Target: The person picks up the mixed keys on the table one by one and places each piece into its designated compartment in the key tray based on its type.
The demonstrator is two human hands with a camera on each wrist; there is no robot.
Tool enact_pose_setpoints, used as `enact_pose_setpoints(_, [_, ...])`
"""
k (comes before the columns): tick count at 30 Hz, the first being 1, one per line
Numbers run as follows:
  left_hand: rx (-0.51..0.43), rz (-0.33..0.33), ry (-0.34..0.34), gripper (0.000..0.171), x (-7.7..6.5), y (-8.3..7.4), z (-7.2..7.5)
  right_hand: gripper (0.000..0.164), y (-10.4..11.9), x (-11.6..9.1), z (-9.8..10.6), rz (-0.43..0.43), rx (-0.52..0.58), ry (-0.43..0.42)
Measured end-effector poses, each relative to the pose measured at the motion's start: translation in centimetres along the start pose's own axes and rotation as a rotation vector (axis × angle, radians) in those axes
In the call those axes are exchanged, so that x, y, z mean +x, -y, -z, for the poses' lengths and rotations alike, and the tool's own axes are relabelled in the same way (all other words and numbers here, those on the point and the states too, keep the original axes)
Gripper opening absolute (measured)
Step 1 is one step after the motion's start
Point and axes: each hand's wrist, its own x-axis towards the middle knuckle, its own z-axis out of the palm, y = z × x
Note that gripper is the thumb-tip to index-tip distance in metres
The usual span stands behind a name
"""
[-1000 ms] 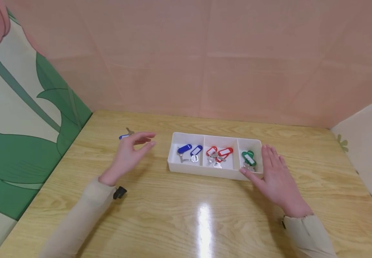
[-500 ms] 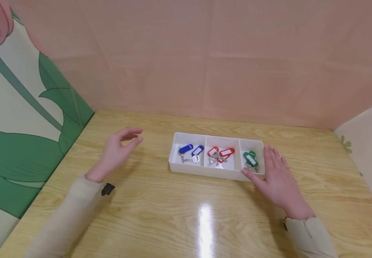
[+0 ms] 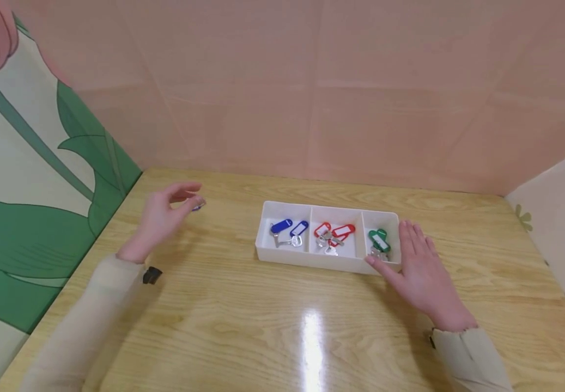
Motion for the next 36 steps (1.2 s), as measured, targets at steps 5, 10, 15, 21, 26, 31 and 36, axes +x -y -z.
enact_pose_setpoints(5, [0.039, 0.022, -0.010, 0.032, 1.0, 1.1, 0.6, 0.101, -0.1, 0.2, -0.1, -0.001, -0.002, 0.003])
enact_pose_setpoints(10, [0.097, 0.053, 0.007, 0.033, 2.0, 2.1, 1.1, 0.102, -0.1, 0.3, -0.1, 0.001, -0.002, 0.001])
enact_pose_setpoints(15, [0.144, 0.085, 0.039, 0.034, 3.2, 2.7, 1.4, 0.102, -0.1, 0.3, -0.1, 0.004, 0.001, -0.006])
enact_pose_setpoints(21, [0.158, 0.124, 0.070, 0.037, 4.7, 3.6, 1.7, 0.102, -0.1, 0.3, -0.2, 0.001, 0.004, -0.004])
enact_pose_setpoints(26, [0.145, 0.182, 0.093, 0.042, 5.2, 4.7, 1.8, 0.102, 0.1, 0.3, -0.1, -0.003, 0.003, 0.003])
enact_pose_setpoints(31, [0.152, 0.247, 0.136, 0.052, 5.3, 6.3, 1.2, 0.101, 0.1, 0.2, 0.0, -0.006, -0.002, 0.010])
enact_pose_setpoints(36, [0.145, 0.315, 0.179, 0.057, 5.1, 7.9, 0.4, 0.101, 0.0, 0.1, 0.1, -0.006, -0.007, 0.012])
